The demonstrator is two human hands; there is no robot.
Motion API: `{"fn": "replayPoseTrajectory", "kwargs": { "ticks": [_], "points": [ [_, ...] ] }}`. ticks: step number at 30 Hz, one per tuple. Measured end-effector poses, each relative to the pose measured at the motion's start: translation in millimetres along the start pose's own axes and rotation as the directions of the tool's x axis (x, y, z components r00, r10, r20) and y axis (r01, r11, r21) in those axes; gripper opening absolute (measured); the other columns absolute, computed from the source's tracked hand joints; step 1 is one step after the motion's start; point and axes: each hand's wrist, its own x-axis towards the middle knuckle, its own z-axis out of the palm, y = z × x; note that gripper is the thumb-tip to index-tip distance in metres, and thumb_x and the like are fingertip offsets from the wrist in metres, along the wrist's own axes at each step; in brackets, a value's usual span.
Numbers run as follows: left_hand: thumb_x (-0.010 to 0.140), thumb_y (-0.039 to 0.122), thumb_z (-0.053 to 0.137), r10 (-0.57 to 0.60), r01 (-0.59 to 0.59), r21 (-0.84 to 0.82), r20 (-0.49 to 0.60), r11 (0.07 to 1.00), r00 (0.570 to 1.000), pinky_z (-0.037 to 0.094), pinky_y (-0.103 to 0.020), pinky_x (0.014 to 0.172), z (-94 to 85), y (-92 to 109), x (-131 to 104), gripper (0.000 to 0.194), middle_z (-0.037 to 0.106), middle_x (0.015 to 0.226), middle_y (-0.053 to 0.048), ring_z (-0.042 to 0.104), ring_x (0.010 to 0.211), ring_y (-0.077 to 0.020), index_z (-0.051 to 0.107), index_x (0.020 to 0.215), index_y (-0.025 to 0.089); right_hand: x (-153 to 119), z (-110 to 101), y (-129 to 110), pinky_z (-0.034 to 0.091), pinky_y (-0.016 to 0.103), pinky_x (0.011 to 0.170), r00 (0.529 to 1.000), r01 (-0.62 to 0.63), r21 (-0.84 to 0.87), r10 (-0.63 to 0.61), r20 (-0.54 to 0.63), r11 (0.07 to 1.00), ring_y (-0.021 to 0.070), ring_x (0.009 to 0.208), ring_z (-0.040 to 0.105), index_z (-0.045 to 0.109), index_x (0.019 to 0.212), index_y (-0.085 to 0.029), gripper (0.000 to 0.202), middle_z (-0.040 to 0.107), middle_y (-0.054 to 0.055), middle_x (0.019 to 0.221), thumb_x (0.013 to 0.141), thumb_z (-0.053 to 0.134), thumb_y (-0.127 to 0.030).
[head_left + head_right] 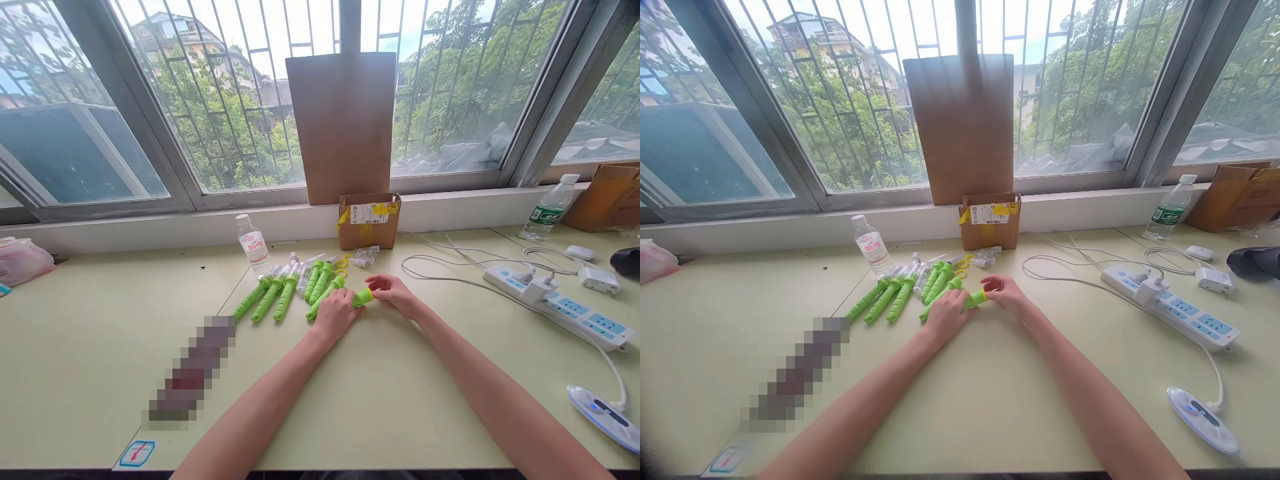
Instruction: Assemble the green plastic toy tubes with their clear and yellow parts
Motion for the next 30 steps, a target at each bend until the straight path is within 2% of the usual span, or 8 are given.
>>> {"fn": "replayPoseTrajectory", "kwargs": {
  "ticks": [7,13,20,30],
  "points": [
    [0.089,0.048,0.048,0.002,-0.002,0.009,-0.025,1.000,1.000,0.044,-0.031,0.069,1.5,-0.9,-0.1,0.033,0.062,0.092,-0.008,0.057,0.089,-0.0224,0.059,0.099,0.019,-1.3,2.3,-2.7,0.044,0.029,0.067,1.000,-0.011,0.006,0.011,-0.005,1.000,0.0161,0.069,0.059,0.067,0.073,-0.019,0.018,0.067,0.001,0.075,0.060,0.074,-0.030],
    [0.089,0.049,0.048,0.001,0.000,0.018,-0.041,1.000,0.999,0.043,-0.030,0.067,0.5,-0.3,-0.3,0.033,0.062,0.090,-0.008,0.057,0.087,-0.0225,0.059,0.094,0.019,-2.3,2.2,-4.2,0.044,0.030,0.073,1.000,-0.009,0.020,0.009,-0.001,1.000,0.0171,0.076,0.060,0.070,0.081,-0.019,0.022,0.069,0.002,0.081,0.062,0.073,-0.030],
    [0.089,0.049,0.049,0.020,-0.019,0.012,-0.053,1.000,0.998,0.043,-0.031,0.065,1.2,-2.4,0.0,0.032,0.062,0.090,-0.007,0.058,0.087,-0.0223,0.059,0.091,0.019,-3.3,2.6,-4.7,0.044,0.030,0.069,1.000,-0.022,-0.041,0.021,-0.018,0.999,0.0164,0.072,0.058,0.071,0.077,-0.019,0.020,0.069,0.002,0.078,0.063,0.073,-0.034],
    [0.090,0.044,0.050,0.040,-0.039,0.013,-0.045,0.999,0.998,0.043,-0.031,0.066,1.7,-3.3,-0.4,0.029,0.063,0.089,-0.008,0.058,0.087,-0.0230,0.060,0.091,0.017,-4.9,2.0,-6.9,0.044,0.029,0.069,0.999,-0.049,-0.067,0.049,0.003,0.997,0.0168,0.075,0.058,0.071,0.085,-0.019,0.028,0.069,0.004,0.085,0.066,0.072,-0.039]
  ]
}}
